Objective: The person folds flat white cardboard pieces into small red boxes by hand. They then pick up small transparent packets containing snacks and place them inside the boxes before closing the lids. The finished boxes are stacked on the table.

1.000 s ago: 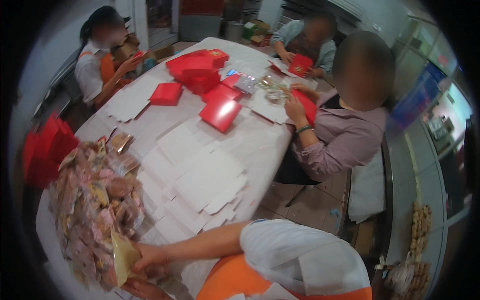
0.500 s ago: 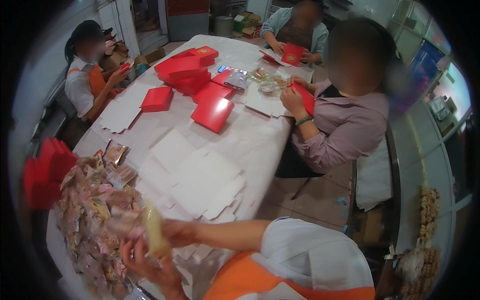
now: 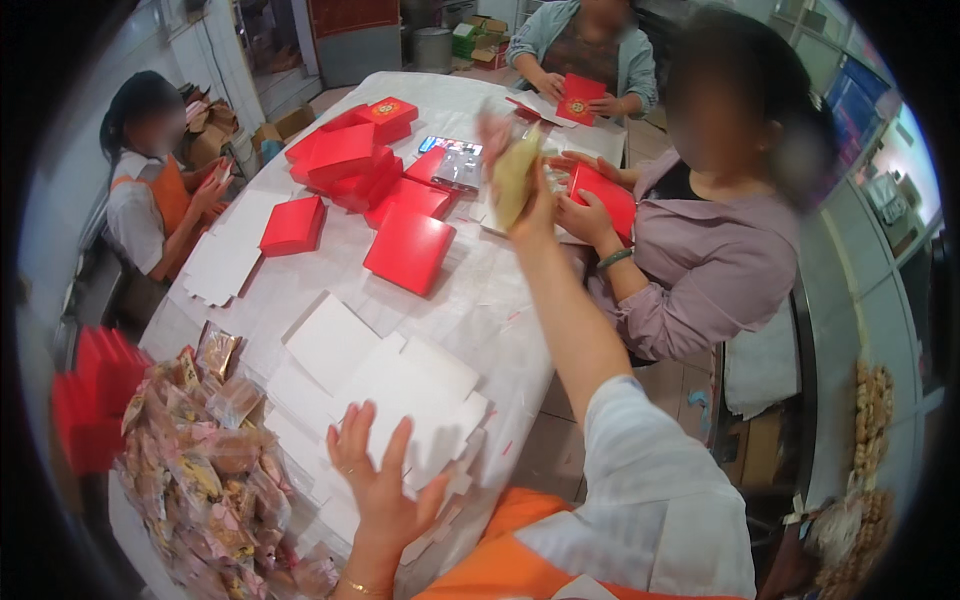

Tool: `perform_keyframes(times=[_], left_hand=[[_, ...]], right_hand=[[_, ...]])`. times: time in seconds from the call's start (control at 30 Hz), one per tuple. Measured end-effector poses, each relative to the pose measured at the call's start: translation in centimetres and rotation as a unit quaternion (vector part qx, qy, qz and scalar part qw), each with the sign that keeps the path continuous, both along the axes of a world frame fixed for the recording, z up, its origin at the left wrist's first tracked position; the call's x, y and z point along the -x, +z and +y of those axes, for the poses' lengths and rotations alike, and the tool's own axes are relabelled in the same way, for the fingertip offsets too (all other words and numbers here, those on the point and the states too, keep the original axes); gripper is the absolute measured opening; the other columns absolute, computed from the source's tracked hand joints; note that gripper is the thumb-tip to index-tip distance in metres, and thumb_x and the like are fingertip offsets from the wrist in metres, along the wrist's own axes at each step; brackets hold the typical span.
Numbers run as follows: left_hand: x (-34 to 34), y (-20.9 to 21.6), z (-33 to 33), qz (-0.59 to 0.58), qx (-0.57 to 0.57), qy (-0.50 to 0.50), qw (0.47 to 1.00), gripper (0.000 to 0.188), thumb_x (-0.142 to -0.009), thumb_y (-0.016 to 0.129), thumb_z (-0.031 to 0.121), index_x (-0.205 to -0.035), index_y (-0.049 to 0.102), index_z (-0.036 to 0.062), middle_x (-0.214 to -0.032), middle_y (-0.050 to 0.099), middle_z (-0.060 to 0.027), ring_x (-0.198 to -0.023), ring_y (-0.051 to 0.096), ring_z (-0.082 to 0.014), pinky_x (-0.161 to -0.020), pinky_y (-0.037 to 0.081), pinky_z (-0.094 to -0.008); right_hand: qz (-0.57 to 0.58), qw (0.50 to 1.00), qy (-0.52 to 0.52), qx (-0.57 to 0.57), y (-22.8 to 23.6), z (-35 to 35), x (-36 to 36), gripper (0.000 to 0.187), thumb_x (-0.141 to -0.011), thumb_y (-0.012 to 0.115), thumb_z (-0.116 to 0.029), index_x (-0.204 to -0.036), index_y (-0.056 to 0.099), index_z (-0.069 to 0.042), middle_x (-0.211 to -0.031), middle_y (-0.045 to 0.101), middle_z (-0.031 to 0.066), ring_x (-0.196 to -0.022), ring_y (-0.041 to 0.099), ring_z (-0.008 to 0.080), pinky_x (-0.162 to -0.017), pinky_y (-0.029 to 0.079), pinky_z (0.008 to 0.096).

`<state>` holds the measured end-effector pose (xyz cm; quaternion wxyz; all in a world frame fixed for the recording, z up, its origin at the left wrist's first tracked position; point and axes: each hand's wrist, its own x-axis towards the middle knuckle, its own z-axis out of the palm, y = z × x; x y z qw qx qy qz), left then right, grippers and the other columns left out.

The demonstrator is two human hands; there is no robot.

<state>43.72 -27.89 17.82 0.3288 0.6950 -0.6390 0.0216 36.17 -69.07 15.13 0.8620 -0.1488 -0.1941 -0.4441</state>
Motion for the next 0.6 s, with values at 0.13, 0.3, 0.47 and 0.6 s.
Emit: perform_keyframes(times=[0.13, 0.3, 0.47, 0.6], left_hand=[[-1.7, -1.9, 4.5, 0.037, -0.027, 0.080, 0.996, 0.060, -0.074, 0.067, 0.026, -0.128, 0.051, 0.0038, -0.143, 0.032, -0.0242, -0.136, 0.025, -0.0441, -0.110, 0.015, -0.0579], [-2.5, -3.3, 12.7, 0.049, -0.067, 0.244, 0.966, 0.066, -0.075, 0.067, 0.033, -0.131, 0.048, 0.0042, -0.144, 0.030, -0.0244, -0.136, 0.025, -0.0449, -0.109, 0.020, -0.0573], [-1.5, -3.0, 15.2, -0.066, -0.005, 0.303, 0.951, 0.042, -0.096, 0.044, 0.036, -0.114, 0.055, 0.0001, -0.132, 0.050, -0.0240, -0.120, 0.047, -0.0402, -0.100, 0.034, -0.0555], [1.9, -3.8, 19.0, 0.032, -0.057, 0.418, 0.906, 0.042, -0.088, 0.054, 0.032, -0.116, 0.050, 0.0014, -0.133, 0.046, -0.0246, -0.123, 0.043, -0.0381, -0.101, 0.034, -0.0473]], right_hand=[[0.149, 0.943, -0.267, -0.130, 2.3, -11.9, 1.6, 0.059, -0.092, 0.055, -0.046, -0.133, 0.041, -0.006, -0.138, 0.043, 0.0174, -0.119, 0.049, 0.0350, -0.096, 0.046, 0.0524], [0.210, 0.912, -0.305, -0.178, 4.5, -9.3, -2.8, 0.072, -0.089, 0.061, -0.044, -0.141, 0.026, -0.011, -0.149, 0.018, 0.0195, -0.131, 0.034, 0.0399, -0.101, 0.038, 0.0618], [0.255, 0.943, -0.209, 0.051, 3.0, 4.3, -3.9, 0.054, -0.094, 0.055, -0.034, -0.139, 0.033, -0.013, -0.142, 0.032, 0.0164, -0.126, 0.042, 0.0314, -0.100, 0.042, 0.0528], [0.392, 0.869, 0.003, 0.302, 0.1, 20.3, -2.0, 0.017, -0.093, 0.054, -0.009, -0.106, 0.057, 0.001, -0.089, 0.063, 0.0083, -0.082, 0.062, 0.0172, -0.075, 0.052, 0.0325]])
